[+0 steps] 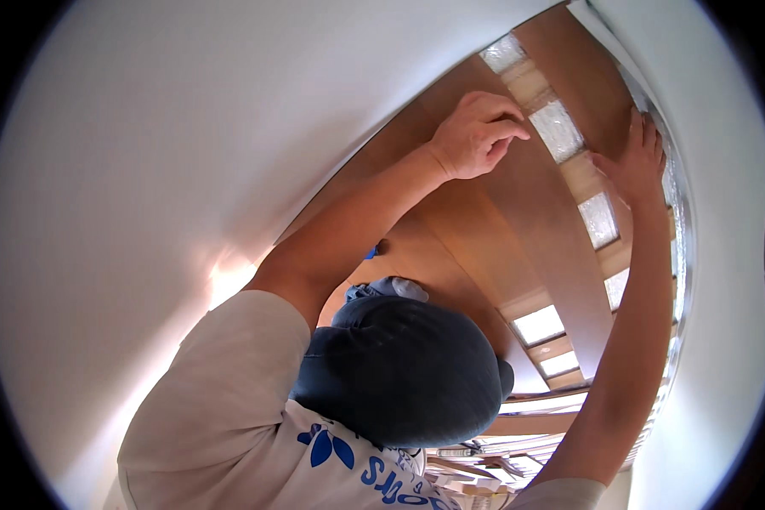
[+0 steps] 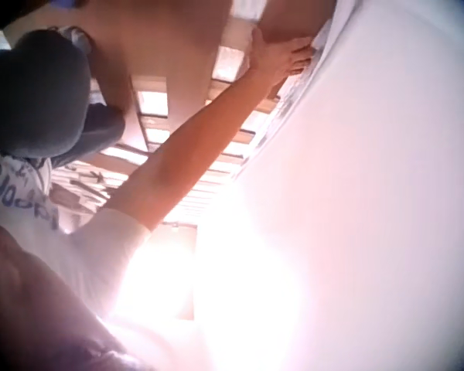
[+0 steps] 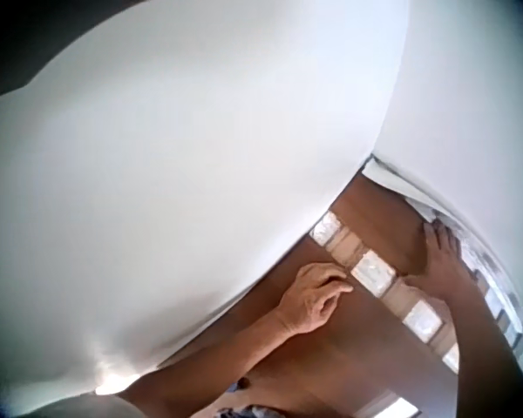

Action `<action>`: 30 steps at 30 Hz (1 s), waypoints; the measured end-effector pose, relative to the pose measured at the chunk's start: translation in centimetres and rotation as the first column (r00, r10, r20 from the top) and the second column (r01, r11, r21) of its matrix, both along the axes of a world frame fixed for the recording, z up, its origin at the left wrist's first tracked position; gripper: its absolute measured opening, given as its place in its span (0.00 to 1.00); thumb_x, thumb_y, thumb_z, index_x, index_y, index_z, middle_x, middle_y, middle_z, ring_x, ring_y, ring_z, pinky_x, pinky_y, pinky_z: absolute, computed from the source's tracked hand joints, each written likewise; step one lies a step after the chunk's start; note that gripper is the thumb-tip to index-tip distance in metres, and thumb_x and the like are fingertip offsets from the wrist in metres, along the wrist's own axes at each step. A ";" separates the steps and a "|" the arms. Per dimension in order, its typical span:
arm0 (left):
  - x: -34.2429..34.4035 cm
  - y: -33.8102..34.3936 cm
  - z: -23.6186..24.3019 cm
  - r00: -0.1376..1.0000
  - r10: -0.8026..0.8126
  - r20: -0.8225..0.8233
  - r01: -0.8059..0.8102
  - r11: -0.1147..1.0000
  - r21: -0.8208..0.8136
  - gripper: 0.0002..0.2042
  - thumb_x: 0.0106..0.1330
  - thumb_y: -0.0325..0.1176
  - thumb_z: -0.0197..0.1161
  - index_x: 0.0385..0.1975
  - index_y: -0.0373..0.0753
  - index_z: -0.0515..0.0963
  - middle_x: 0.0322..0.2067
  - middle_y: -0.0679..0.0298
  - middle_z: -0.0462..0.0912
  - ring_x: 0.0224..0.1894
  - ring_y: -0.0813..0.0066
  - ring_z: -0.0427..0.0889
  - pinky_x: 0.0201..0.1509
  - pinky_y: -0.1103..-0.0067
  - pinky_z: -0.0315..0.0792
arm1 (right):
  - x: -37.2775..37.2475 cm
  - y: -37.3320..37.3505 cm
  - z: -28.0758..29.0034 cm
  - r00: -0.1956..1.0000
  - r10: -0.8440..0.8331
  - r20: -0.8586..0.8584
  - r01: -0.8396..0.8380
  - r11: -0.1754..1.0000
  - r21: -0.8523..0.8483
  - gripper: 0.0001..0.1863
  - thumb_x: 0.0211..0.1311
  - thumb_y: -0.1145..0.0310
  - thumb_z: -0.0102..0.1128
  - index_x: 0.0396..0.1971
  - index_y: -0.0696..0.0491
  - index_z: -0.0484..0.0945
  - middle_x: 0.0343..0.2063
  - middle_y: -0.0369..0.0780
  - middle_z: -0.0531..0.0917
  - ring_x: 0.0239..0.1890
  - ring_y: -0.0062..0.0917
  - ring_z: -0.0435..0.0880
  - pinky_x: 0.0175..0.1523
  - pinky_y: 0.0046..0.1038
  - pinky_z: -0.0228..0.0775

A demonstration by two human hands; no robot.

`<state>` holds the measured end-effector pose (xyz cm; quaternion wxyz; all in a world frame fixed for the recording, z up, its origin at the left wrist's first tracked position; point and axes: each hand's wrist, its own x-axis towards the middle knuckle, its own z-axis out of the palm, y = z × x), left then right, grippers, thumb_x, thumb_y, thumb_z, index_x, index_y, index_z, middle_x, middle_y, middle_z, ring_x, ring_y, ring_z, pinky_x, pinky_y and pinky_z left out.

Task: The person marks wooden planks with a pencil, cuts them to size using a table saw, and fits them onto a wooden floor structure by hand.

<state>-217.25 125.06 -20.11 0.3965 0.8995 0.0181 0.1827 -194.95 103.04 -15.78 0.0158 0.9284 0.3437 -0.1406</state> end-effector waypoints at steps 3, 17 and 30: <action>-0.1 -0.2 0.1 0.999 -0.001 -0.044 0.001 1.000 0.022 0.16 0.55 0.19 0.69 0.39 0.51 0.84 0.46 0.73 0.80 0.55 0.69 0.79 0.61 0.66 0.69 | -0.1 0.5 -1.2 0.997 0.053 -0.048 -0.050 0.997 0.051 0.62 0.46 0.51 0.81 0.78 0.44 0.50 0.75 0.52 0.56 0.76 0.51 0.55 0.78 0.52 0.47; -0.3 -0.3 0.3 0.998 0.008 -0.062 -0.003 0.996 0.084 0.17 0.55 0.21 0.69 0.41 0.53 0.84 0.54 0.72 0.79 0.56 0.68 0.79 0.61 0.66 0.70 | -5.4 2.0 1.9 0.990 -0.049 -0.132 0.055 0.998 0.040 0.57 0.45 0.59 0.82 0.77 0.35 0.57 0.73 0.51 0.60 0.75 0.47 0.59 0.78 0.49 0.48; -0.4 -0.8 0.3 0.993 -0.002 -0.118 0.028 0.976 0.215 0.17 0.58 0.27 0.70 0.47 0.52 0.83 0.64 0.74 0.74 0.59 0.72 0.77 0.64 0.68 0.68 | -5.5 0.2 -0.3 0.971 -0.016 -0.239 0.069 0.974 0.215 0.48 0.59 0.56 0.73 0.77 0.45 0.57 0.74 0.50 0.60 0.76 0.47 0.59 0.77 0.49 0.51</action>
